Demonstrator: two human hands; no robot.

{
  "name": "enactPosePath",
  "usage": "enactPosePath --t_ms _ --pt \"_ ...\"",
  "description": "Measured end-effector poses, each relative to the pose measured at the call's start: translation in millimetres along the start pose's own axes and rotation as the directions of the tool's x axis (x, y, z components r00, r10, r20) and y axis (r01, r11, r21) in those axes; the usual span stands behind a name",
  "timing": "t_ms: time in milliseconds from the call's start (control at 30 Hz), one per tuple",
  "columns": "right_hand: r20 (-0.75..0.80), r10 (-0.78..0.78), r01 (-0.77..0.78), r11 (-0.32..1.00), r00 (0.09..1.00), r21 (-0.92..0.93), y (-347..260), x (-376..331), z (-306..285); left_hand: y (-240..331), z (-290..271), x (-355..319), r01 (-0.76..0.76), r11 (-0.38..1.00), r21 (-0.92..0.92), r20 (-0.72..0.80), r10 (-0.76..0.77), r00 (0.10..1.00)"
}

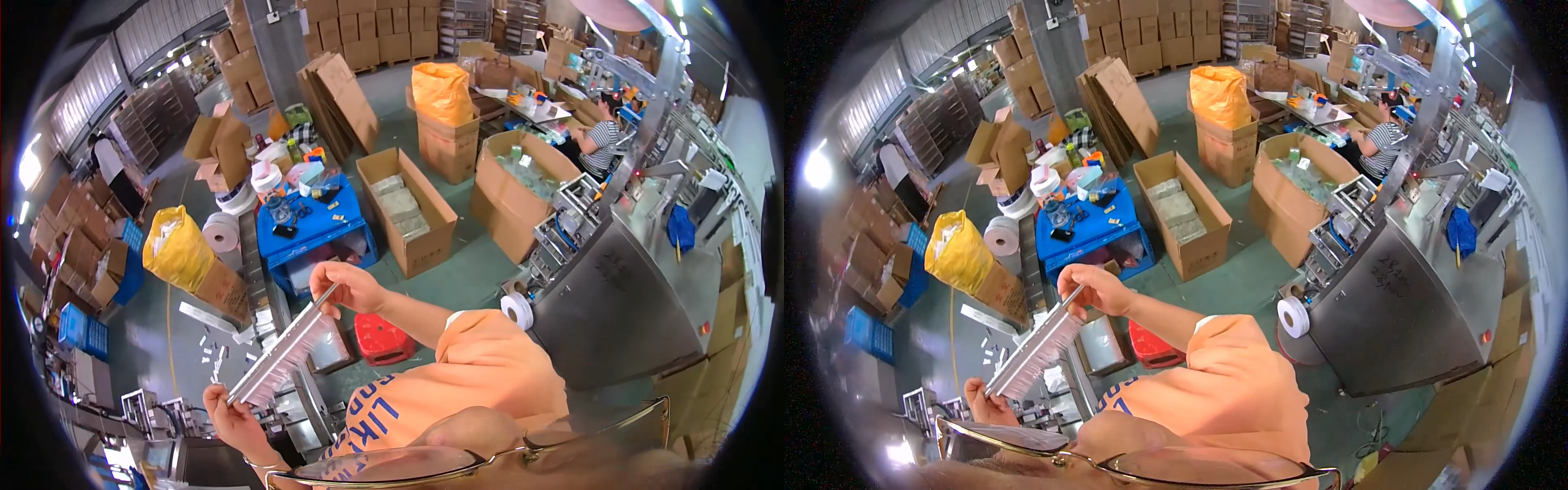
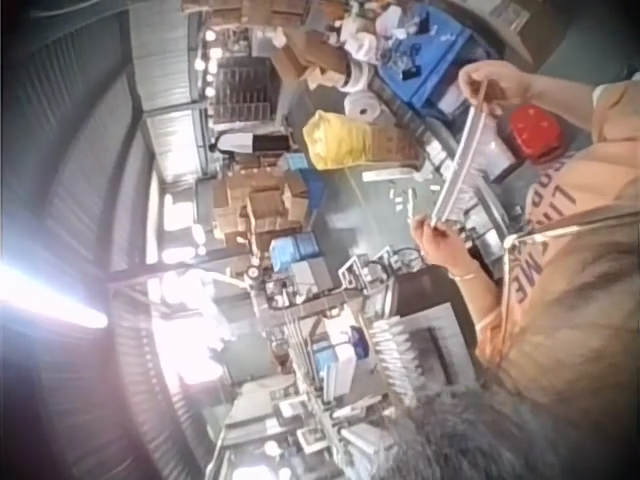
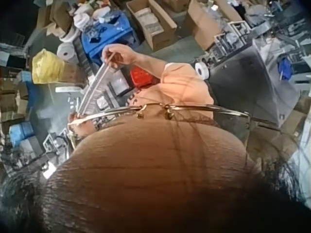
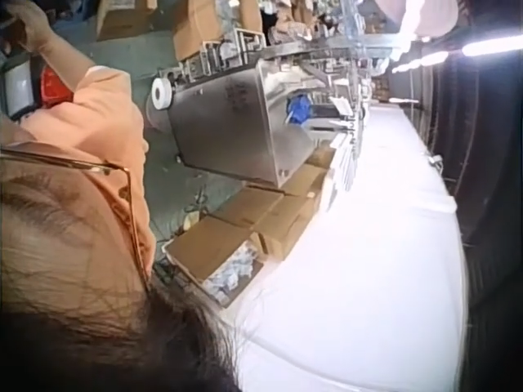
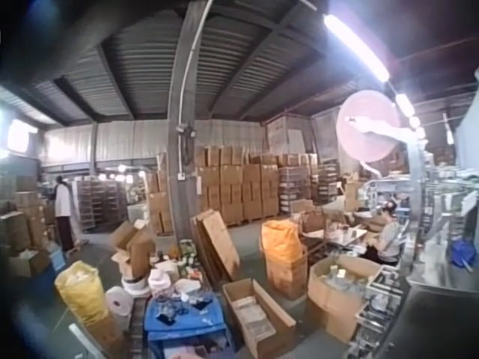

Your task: Removing finished cylindrical products from a rotating assembly machine and placing them into organizing trays.

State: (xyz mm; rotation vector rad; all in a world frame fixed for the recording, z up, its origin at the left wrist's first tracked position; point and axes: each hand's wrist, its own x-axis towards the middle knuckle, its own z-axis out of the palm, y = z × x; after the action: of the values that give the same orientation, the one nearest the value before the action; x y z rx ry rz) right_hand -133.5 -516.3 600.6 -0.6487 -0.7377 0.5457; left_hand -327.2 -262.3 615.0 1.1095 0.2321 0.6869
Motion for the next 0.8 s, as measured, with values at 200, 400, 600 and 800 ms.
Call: enactPosePath --t_ms 200,400,600,800 --pt "-0.17 0.125 -0.15 0.978 0.977 -0.147 1.7 5.7 3.8 -15.8 -20.1 1.7 -0.408 0.706 0.579 0.172 0.383 0.908" --pt "0.007 0.103 -0.103 0.994 0.995 -0.034 6.0 11.4 1.5 5.1 -3.2 -1.9 0.079 0.982 -0.172 0.079 -0.066 0.995" --pt "0.134 0.146 -0.149 0.989 0.98 0.008 27.0 28.2 15.0 21.6 -23.8 -19.1 0.007 0.985 -0.171 0.033 -0.002 0.999" --pt "0.031 0.224 -0.218 0.966 0.974 -0.136 55.8 28.6 20.3 32.3 -50.6 -49.7 -0.065 0.997 -0.033 -0.068 0.062 0.996"
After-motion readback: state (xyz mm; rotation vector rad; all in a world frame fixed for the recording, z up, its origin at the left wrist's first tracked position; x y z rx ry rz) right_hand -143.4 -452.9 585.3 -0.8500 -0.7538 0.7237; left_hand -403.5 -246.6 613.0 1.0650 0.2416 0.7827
